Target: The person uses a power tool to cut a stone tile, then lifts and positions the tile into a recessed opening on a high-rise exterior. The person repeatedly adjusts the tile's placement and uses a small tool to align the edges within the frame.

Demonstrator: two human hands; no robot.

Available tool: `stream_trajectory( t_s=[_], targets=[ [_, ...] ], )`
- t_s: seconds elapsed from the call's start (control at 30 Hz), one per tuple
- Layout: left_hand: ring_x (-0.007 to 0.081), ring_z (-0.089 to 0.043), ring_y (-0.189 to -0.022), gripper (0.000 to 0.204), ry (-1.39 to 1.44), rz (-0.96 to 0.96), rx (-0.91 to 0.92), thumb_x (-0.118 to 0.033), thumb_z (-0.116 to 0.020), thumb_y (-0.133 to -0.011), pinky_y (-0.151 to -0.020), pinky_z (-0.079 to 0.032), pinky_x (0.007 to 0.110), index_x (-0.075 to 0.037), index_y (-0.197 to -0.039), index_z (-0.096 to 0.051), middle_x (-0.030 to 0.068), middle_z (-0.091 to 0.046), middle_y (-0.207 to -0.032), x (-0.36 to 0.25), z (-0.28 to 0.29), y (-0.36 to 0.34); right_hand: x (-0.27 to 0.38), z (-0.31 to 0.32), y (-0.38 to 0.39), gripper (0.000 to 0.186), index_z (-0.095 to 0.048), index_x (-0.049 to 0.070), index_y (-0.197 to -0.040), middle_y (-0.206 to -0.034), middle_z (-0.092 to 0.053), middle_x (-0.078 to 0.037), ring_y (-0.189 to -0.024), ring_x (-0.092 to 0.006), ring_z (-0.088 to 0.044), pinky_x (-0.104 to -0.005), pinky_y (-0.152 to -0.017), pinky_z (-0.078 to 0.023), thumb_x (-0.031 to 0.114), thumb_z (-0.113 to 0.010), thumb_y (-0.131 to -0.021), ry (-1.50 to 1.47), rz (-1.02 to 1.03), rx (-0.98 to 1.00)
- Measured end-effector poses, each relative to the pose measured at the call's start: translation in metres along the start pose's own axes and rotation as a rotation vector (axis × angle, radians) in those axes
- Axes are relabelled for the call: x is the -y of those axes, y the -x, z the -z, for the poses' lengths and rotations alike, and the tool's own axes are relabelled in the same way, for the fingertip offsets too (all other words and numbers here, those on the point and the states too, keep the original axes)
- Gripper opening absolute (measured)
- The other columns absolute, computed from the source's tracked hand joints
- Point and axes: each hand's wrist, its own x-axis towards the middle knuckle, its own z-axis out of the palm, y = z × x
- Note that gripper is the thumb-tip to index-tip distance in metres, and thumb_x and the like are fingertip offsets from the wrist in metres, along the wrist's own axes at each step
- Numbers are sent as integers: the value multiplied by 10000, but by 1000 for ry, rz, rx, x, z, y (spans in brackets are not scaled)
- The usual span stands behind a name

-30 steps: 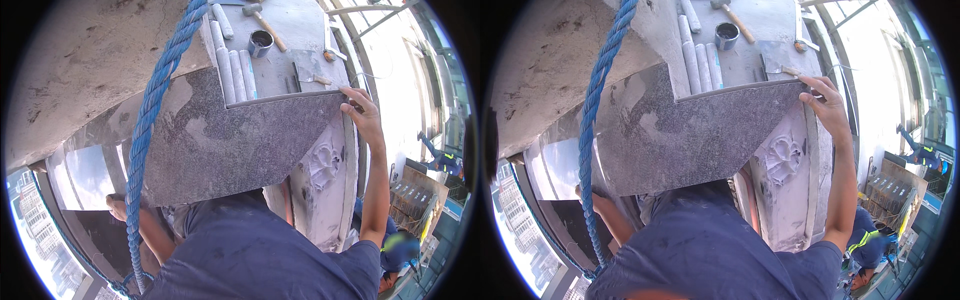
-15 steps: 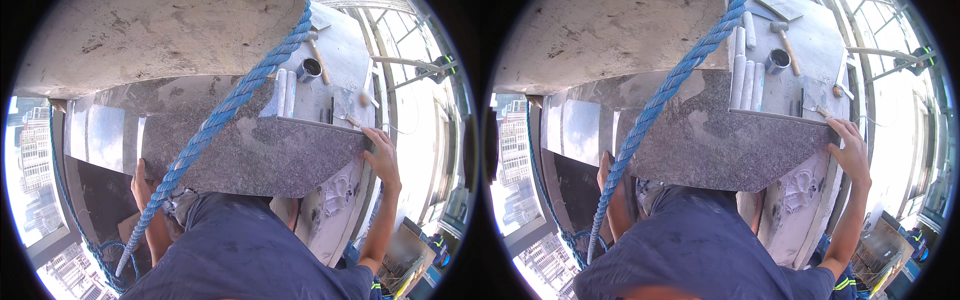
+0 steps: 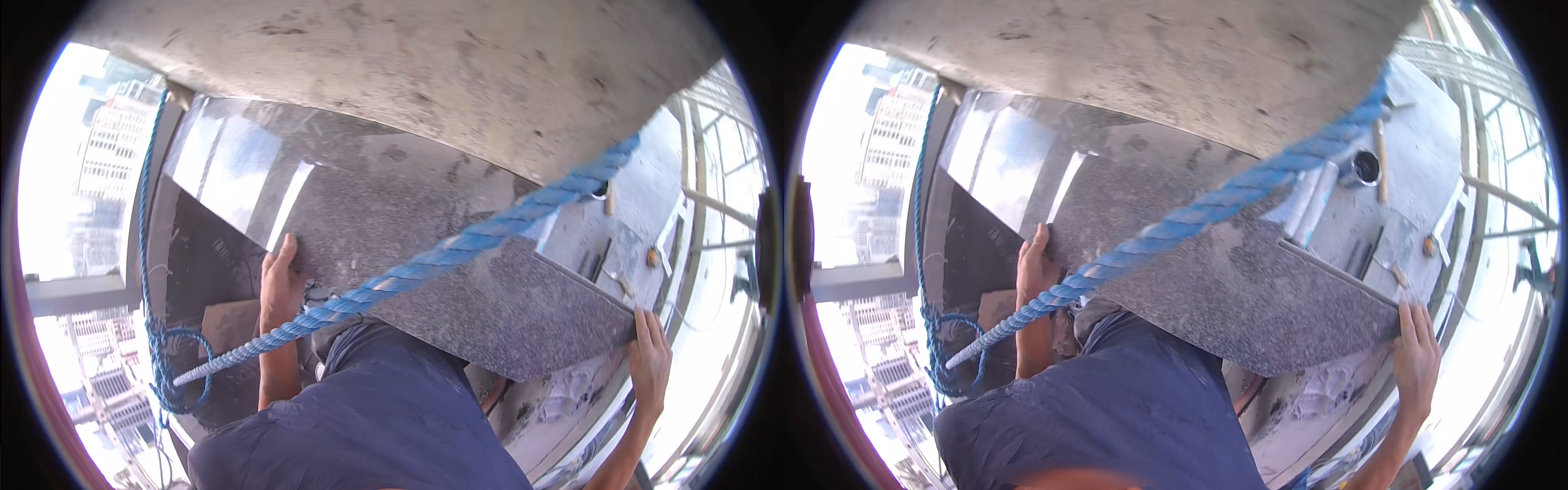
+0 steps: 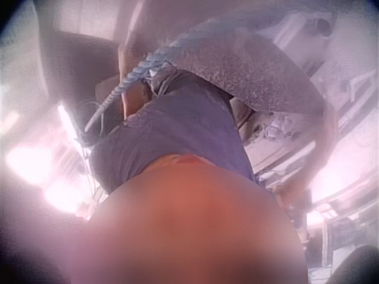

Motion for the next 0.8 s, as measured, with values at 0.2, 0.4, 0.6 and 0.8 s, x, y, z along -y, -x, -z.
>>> stream_trajectory(
  t_s=[0.2, 0.4, 0.6, 0.8],
  targets=[
    [101, -676, -783, 339, -276, -23, 31, -319, -706, -1117, -675, -530, 320, 18, -1099, -744, 17, -727, -899, 9, 33, -11, 1, 8, -14, 811, -636, 45, -1551, -1559, -638, -244, -1465, -383, -603, -438, -1226, -474, -175, -641, -770, -403, -202, 82],
    [111, -699, -880, 548, -190, -41, -4, -468, -742, -1081, -694, -545, 294, 76, -1123, -698, 83, -746, -970, -2, 10, 6, -24, -23, -5, 751, -589, 51, -1592, -1413, -697, -221, -1270, -311, -683, -386, -1087, -523, 11, -626, -844, -288, 64, -107],
    [121, -619, -877, 667, -440, -32, -181, -592, -671, -1085, -771, -515, 311, 74, -1131, -671, 67, -670, -975, 5, 9, 6, -33, -9, -3, 689, -551, 155, -1654, -1593, -631, -200, -1366, -346, -670, -436, -1136, -517, 106, -671, -976, -333, -19, 92],
    [154, -634, -956, 687, -383, -12, -37, -619, -609, -1115, -811, -542, 319, 67, -1142, -630, 109, -641, -1029, 0, 13, 13, 53, 66, -9, 655, -579, 99, -1620, -1617, -609, -207, -1358, -342, -665, -422, -1108, -513, 21, -608, -970, -496, -116, 207]
  ],
)
